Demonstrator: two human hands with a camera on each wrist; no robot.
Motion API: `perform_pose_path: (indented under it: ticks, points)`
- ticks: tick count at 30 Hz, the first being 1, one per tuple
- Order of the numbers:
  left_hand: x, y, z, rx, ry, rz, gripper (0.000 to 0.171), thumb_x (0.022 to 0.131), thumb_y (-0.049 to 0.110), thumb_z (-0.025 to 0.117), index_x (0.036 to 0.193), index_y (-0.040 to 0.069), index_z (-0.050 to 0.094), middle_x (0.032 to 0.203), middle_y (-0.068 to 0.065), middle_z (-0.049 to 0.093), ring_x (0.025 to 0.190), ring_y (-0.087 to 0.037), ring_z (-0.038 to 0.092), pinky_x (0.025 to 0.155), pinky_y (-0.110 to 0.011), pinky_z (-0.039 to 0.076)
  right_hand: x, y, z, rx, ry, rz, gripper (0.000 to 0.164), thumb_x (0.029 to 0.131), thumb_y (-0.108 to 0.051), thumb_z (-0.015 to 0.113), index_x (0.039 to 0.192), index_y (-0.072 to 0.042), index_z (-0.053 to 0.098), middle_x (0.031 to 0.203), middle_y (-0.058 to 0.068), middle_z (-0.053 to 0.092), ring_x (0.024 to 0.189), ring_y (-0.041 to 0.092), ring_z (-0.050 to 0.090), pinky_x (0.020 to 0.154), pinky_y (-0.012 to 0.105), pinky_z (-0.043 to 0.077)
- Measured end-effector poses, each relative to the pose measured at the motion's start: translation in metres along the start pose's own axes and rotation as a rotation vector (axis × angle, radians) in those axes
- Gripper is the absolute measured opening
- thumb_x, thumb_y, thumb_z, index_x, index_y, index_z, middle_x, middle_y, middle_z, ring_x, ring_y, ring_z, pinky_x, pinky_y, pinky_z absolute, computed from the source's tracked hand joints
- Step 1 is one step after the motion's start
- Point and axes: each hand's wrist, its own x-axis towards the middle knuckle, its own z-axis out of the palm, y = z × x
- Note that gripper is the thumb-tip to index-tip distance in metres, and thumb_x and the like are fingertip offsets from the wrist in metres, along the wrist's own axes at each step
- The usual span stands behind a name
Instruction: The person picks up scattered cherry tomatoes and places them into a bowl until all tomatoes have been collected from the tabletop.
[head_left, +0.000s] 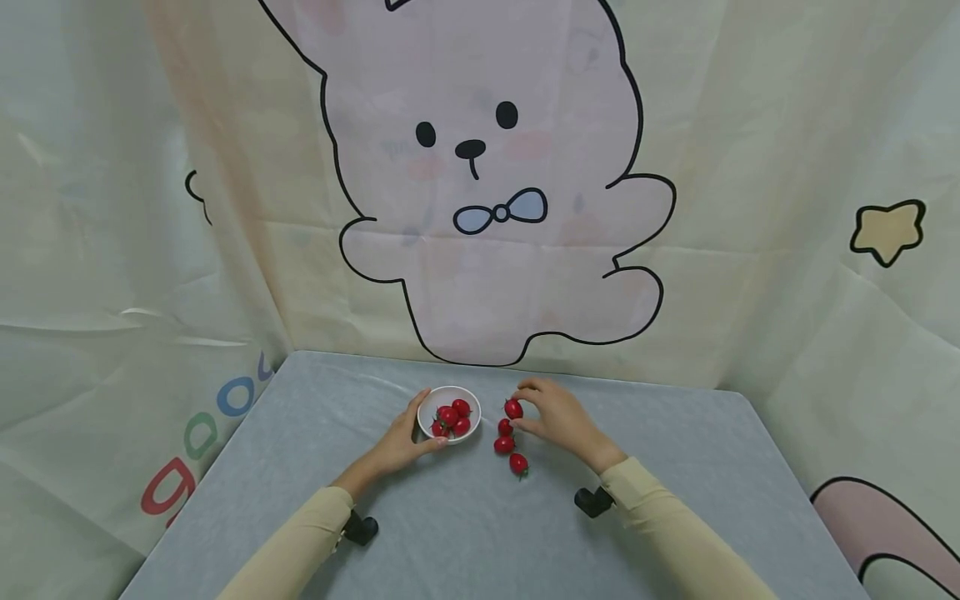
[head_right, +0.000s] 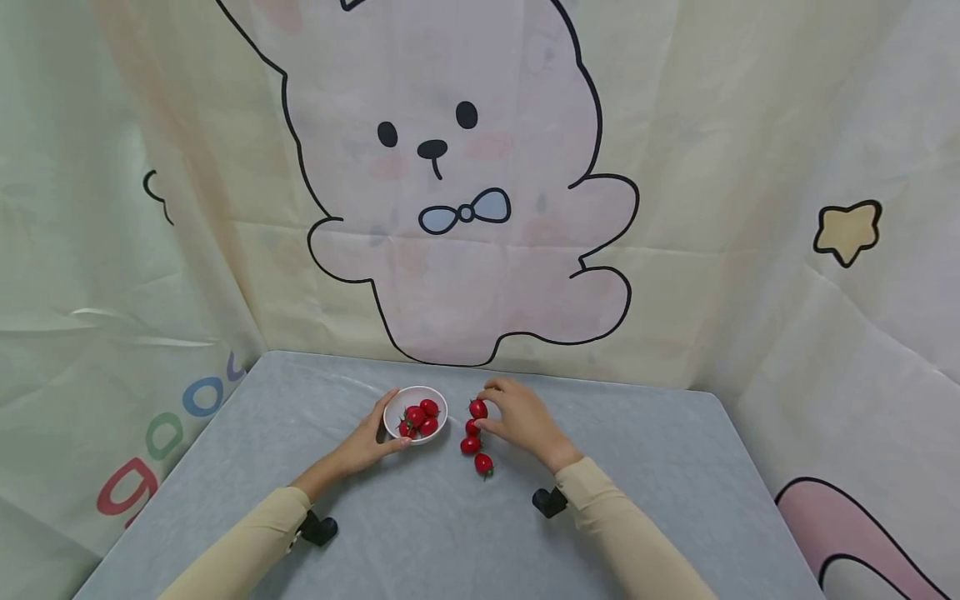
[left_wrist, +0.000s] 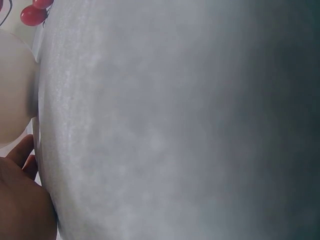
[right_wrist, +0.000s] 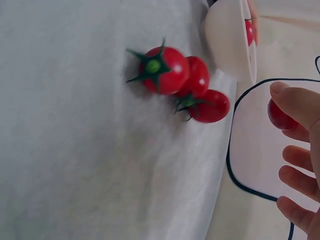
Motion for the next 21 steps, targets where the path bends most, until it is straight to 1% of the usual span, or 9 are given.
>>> perform_pose_path:
  ticks: [4, 7, 12, 17, 21]
  points:
    - [0.001, -0.001, 0.0, 0.008, -0.002, -0.017, 0.103, 0.081, 0.05, 0.077, 0.159, 0.027, 0.013, 0.16, -0.015, 0.032, 0.148, -0.038, 0.031, 0.117, -0.063, 0.029, 0.009, -0.008, -0.003, -0.008, -0.01, -0.01, 0.042, 0.081, -0.042, 0.08, 0.116, -0.02, 0.072, 0.126, 0.003, 0.065, 0.119, 0.022, 0.059, 0.1, 0.043, 0.053]
    - [0.001, -0.001, 0.0, 0.007, -0.006, -0.026, 0.103, 0.081, 0.052, 0.077, 0.159, 0.029, 0.012, 0.16, -0.013, 0.031, 0.148, -0.037, 0.03, 0.117, -0.062, 0.029, 0.015, -0.015, -0.005, -0.015, -0.013, -0.036, 0.042, 0.082, -0.043, 0.079, 0.116, -0.02, 0.072, 0.125, 0.003, 0.065, 0.118, 0.022, 0.059, 0.1, 0.042, 0.053]
    - [0.001, 0.0, 0.0, 0.012, -0.005, -0.016, 0.103, 0.082, 0.051, 0.077, 0.159, 0.027, 0.012, 0.16, -0.015, 0.032, 0.148, -0.037, 0.032, 0.116, -0.062, 0.03, 0.023, -0.026, -0.005, -0.022, -0.024, -0.067, 0.042, 0.084, -0.046, 0.077, 0.116, -0.019, 0.072, 0.125, 0.003, 0.065, 0.118, 0.021, 0.06, 0.099, 0.04, 0.054]
    - [0.001, 0.0, 0.0, 0.002, 0.003, -0.017, 0.102, 0.082, 0.05, 0.076, 0.159, 0.025, 0.014, 0.159, -0.016, 0.033, 0.147, -0.038, 0.033, 0.116, -0.063, 0.03, 0.031, -0.034, 0.001, -0.032, -0.038, -0.066, 0.041, 0.084, -0.047, 0.076, 0.115, -0.021, 0.072, 0.126, 0.002, 0.064, 0.118, 0.019, 0.059, 0.099, 0.038, 0.054]
    - [0.001, 0.0, 0.001, 0.004, 0.0, -0.023, 0.102, 0.082, 0.051, 0.076, 0.159, 0.026, 0.013, 0.16, -0.015, 0.032, 0.147, -0.037, 0.032, 0.116, -0.062, 0.03, 0.037, -0.037, 0.009, -0.017, -0.029, -0.077, 0.039, 0.083, -0.045, 0.078, 0.113, -0.02, 0.073, 0.124, 0.003, 0.065, 0.116, 0.02, 0.06, 0.099, 0.038, 0.053]
